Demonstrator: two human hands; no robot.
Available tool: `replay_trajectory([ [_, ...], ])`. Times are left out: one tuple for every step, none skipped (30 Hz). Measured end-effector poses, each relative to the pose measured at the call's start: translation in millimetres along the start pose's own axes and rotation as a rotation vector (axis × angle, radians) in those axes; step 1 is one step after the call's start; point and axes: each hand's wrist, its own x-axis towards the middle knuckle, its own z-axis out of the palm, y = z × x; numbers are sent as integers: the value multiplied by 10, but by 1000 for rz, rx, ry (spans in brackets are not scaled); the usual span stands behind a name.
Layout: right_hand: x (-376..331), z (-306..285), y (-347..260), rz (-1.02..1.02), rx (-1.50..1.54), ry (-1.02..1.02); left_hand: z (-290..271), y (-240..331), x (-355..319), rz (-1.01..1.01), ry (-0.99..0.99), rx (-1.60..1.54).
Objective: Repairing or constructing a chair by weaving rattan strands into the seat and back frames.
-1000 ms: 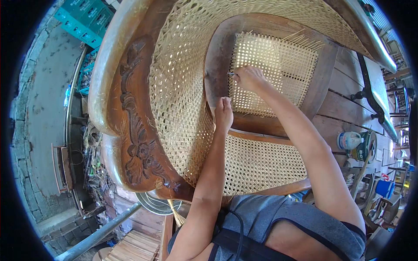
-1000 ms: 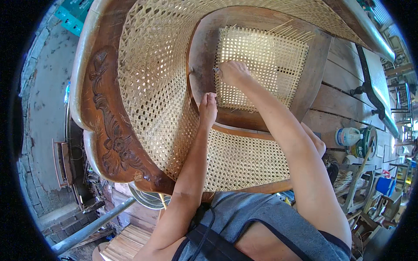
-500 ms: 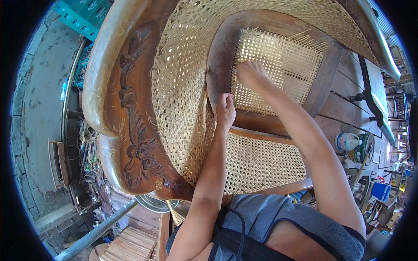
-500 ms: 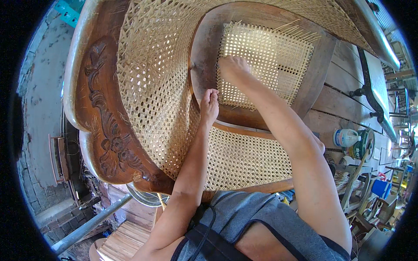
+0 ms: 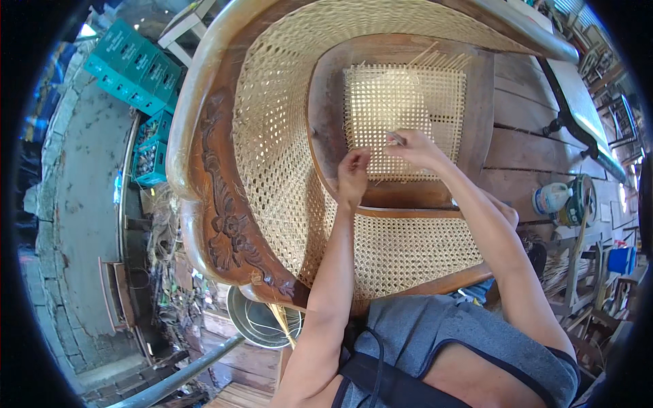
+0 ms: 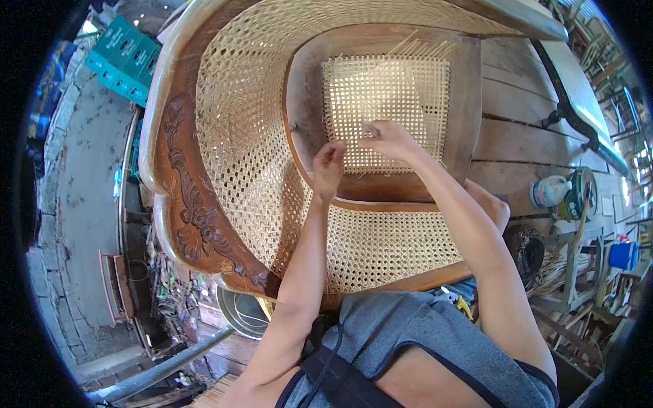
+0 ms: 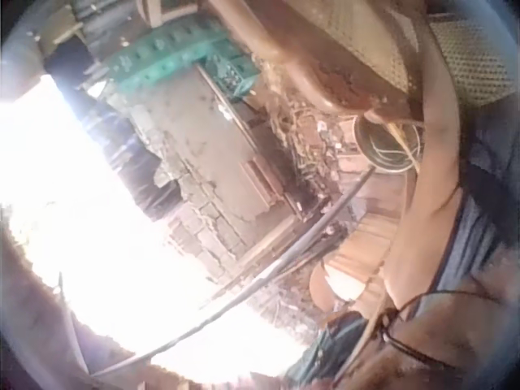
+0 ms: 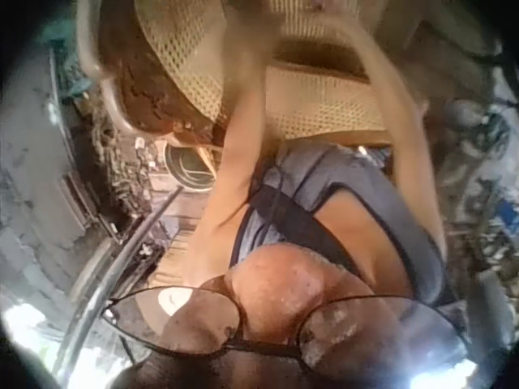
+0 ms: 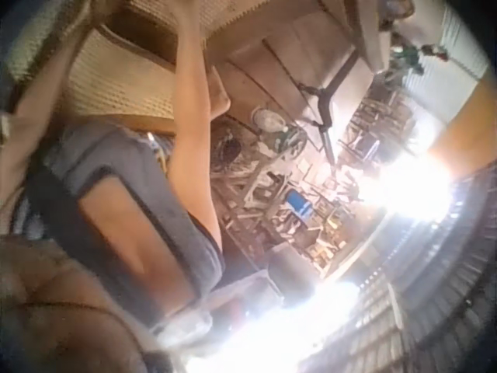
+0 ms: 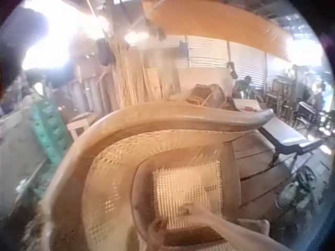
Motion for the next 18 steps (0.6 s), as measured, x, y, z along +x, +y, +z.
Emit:
replay_trajectory([
  [-122, 67, 316, -25, 281, 73, 224, 241, 6, -114, -130, 110],
  [-258, 124, 524, -57, 561, 147, 425, 450, -10, -228, -256, 227],
  [-457, -84, 162, 86, 596, 76, 441, 599, -45, -350, -223, 224],
  [-567, -149, 88, 106, 611, 95, 475, 659, -56, -357, -245, 151],
  [-615, -206, 95, 104, 688, 90, 522, 745, -63, -369, -271, 117],
  [-662, -258, 113, 100, 766, 86, 565, 833, -74, -383, -296, 84],
  [-715, -295, 105, 62, 780, 111, 578, 887, -74, -431, -323, 34],
  [-783, -339, 90, 73, 795, 128, 605, 939, -84, -438, -345, 45],
  [-849, -385, 74, 25, 809, 169, 634, 996, -97, -414, -367, 33],
  [-907, -404, 70, -32, 820, 204, 657, 1086, -127, -386, -380, 23],
  [-885, -374, 164, -144, 733, 287, 724, 1180, -154, -419, -411, 25],
  [-944, -380, 267, -140, 741, 300, 776, 1273, -184, -421, -425, 33],
  [-1029, -474, 251, -62, 773, 364, 793, 1373, -211, -464, -396, 71],
  [-1095, -576, 252, 13, 802, 428, 805, 1448, -225, -505, -365, 107],
  [-1137, -667, 273, 72, 883, 458, 778, 1514, -217, -579, -344, 124],
  [-1146, -697, 343, 71, 884, 468, 747, 1550, -209, -575, -352, 127],
  [-1132, -720, 426, 74, 905, 463, 717, 1579, -192, -615, -378, 151],
  [-1129, -749, 474, 76, 924, 457, 687, 1604, -163, -654, -403, 174],
])
